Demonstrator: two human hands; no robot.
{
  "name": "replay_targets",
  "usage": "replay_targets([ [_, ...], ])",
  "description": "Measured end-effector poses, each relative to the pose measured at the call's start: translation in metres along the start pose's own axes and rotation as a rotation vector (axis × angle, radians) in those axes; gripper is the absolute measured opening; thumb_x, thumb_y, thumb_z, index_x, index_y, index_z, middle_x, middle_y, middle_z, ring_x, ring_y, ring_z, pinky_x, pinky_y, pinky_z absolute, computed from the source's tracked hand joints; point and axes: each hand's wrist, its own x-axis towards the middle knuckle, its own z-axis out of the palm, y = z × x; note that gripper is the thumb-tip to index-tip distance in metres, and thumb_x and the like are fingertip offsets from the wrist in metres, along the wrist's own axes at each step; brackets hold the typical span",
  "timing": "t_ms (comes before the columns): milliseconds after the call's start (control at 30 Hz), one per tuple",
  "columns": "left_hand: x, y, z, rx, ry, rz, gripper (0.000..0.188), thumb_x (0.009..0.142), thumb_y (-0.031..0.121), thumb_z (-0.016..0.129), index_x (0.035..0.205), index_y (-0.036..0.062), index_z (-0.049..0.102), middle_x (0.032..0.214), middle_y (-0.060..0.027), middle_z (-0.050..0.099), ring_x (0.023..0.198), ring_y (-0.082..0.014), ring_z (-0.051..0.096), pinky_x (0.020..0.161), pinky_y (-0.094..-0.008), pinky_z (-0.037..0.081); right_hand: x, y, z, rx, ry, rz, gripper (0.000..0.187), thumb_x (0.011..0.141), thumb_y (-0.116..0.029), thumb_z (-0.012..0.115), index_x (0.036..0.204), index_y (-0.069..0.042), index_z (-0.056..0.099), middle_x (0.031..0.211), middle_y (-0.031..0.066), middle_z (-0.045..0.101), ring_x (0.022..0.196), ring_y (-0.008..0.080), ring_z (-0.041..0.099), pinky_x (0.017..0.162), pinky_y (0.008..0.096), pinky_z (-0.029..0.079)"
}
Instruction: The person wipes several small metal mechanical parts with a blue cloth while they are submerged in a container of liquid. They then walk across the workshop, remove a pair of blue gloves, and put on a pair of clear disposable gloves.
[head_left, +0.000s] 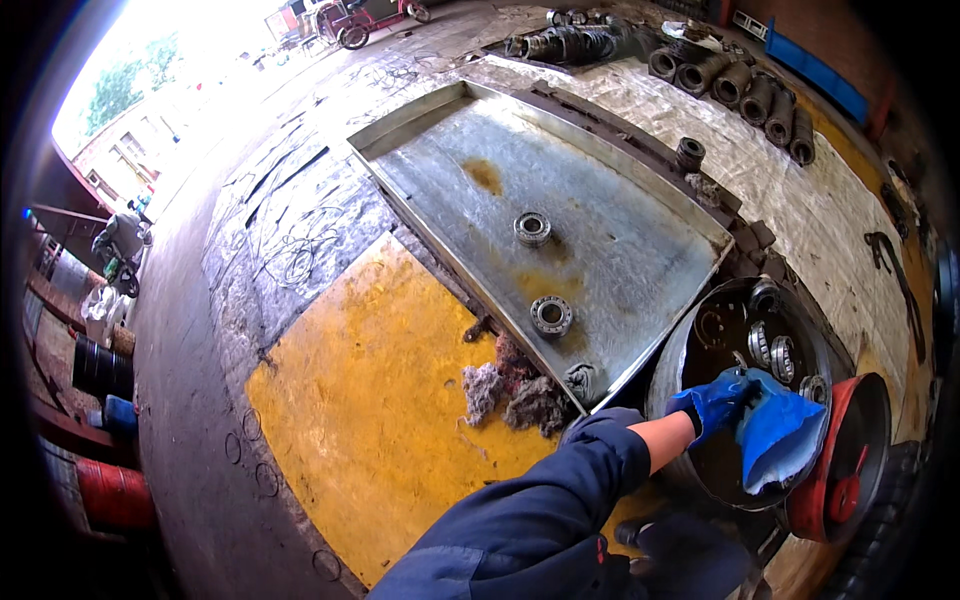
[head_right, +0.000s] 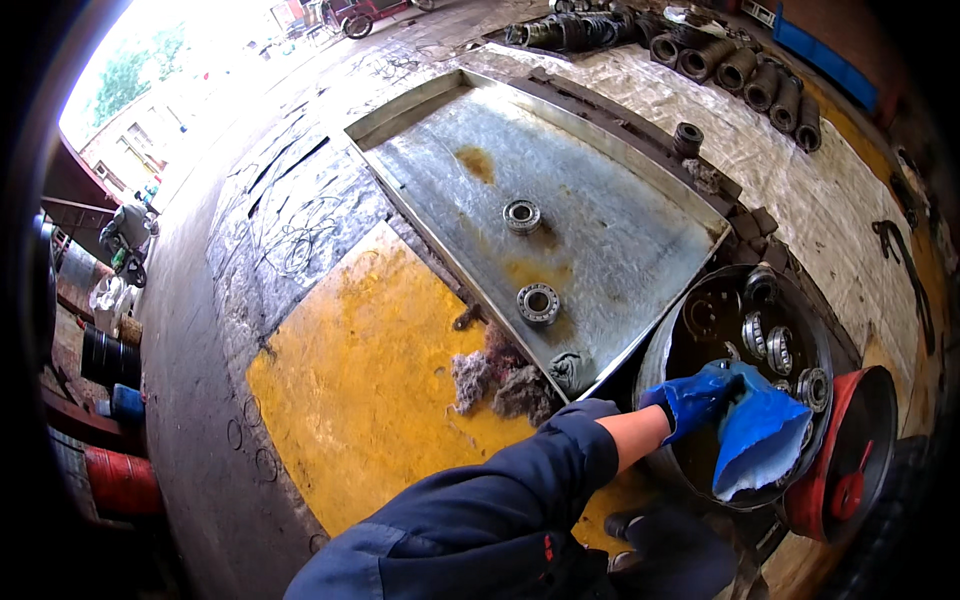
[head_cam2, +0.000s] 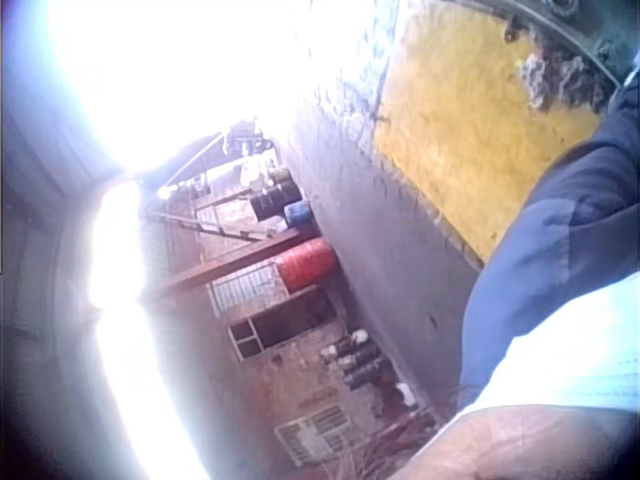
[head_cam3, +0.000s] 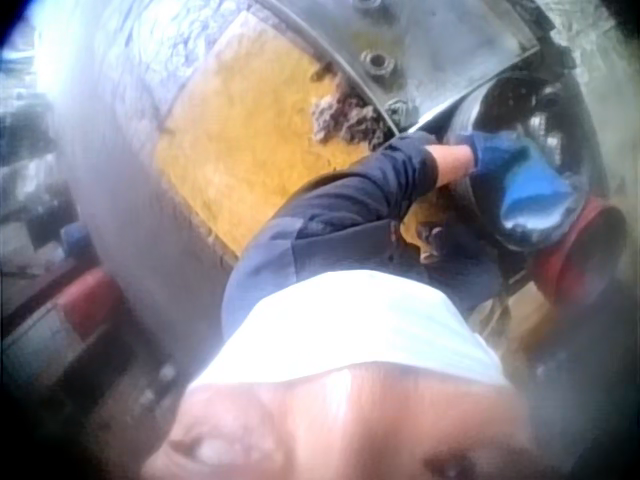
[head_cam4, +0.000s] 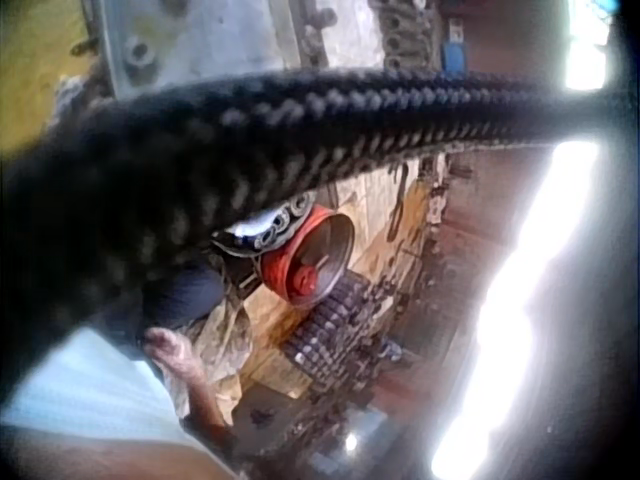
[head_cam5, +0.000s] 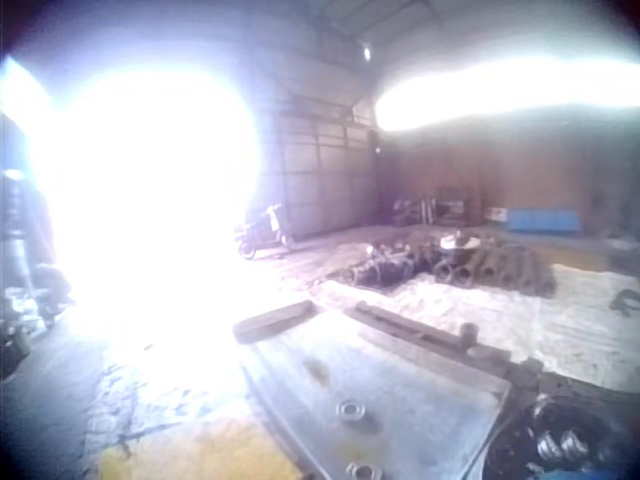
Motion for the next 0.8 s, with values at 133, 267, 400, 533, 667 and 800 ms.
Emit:
replay_targets([
  [133,-0.005,0.016,0.008,0.065,-0.117,-0.040,0.020,0.094,0.020,0.047,0.104,0.0103,0.061,0.088,-0.0060,0.063,0.078,-0.0139,0.060,0.070,-0.0269,0.050,-0.005,-0.045,0.016,-0.068,0.063,0.062,0.031,0.076,-0.017,0.072,0.104,-0.007,0.064,0.090,0.0089,0.065,0.082,0.0180,0.062,0.073,0.0285,0.050],
  [267,-0.010,0.018,0.012,0.009,0.059,-0.020,0.022,0.091,0.030,0.050,0.090,0.0121,0.063,0.076,-0.0057,0.062,0.060,-0.0181,0.057,0.052,-0.0316,0.048,-0.003,-0.079,0.013,-0.147,0.048,0.090,0.029,0.072,-0.020,0.075,0.096,-0.006,0.069,0.085,0.0099,0.066,0.080,0.0215,0.064,0.072,0.0302,0.051],
  [400,-0.012,0.033,0.028,-0.006,0.010,-0.010,0.028,0.091,0.035,0.049,0.092,0.0102,0.062,0.084,-0.0065,0.063,0.063,-0.0175,0.057,0.052,-0.0298,0.047,-0.004,-0.071,0.014,-0.372,0.047,-0.231,0.026,0.079,-0.023,0.071,0.099,-0.008,0.067,0.080,0.0113,0.064,0.073,0.0182,0.063,0.066,0.0285,0.050],
  [533,-0.006,0.031,0.047,0.039,-0.029,-0.117,0.036,0.091,0.043,0.045,0.092,0.0102,0.060,0.081,-0.0061,0.062,0.061,-0.0168,0.056,0.050,-0.0274,0.045,-0.014,-0.073,0.026,-0.269,0.091,-0.119,0.029,0.080,-0.029,0.069,0.102,-0.010,0.066,0.080,0.0082,0.063,0.075,0.0160,0.062,0.066,0.0286,0.048],
  [667,-0.016,0.036,0.066,0.091,-0.046,-0.190,0.045,0.090,0.051,0.042,0.092,0.0101,0.059,0.078,-0.0056,0.061,0.060,-0.0161,0.055,0.048,-0.0251,0.042,-0.021,-0.080,0.033,-0.383,0.111,-0.127,0.024,0.079,-0.026,0.065,0.097,-0.009,0.064,0.077,0.0094,0.062,0.072,0.0209,0.061,0.064,0.0328,0.048],
  [800,-0.023,0.040,0.065,0.135,-0.225,-0.103,0.048,0.090,0.056,0.041,0.092,0.0115,0.058,0.078,-0.0052,0.061,0.061,-0.0145,0.055,0.049,-0.0238,0.042,-0.029,-0.080,0.047,-0.437,0.233,-0.159,0.020,0.071,-0.022,0.063,0.086,-0.008,0.062,0.075,0.0113,0.060,0.070,0.0274,0.060,0.062,0.0374,0.047],
])
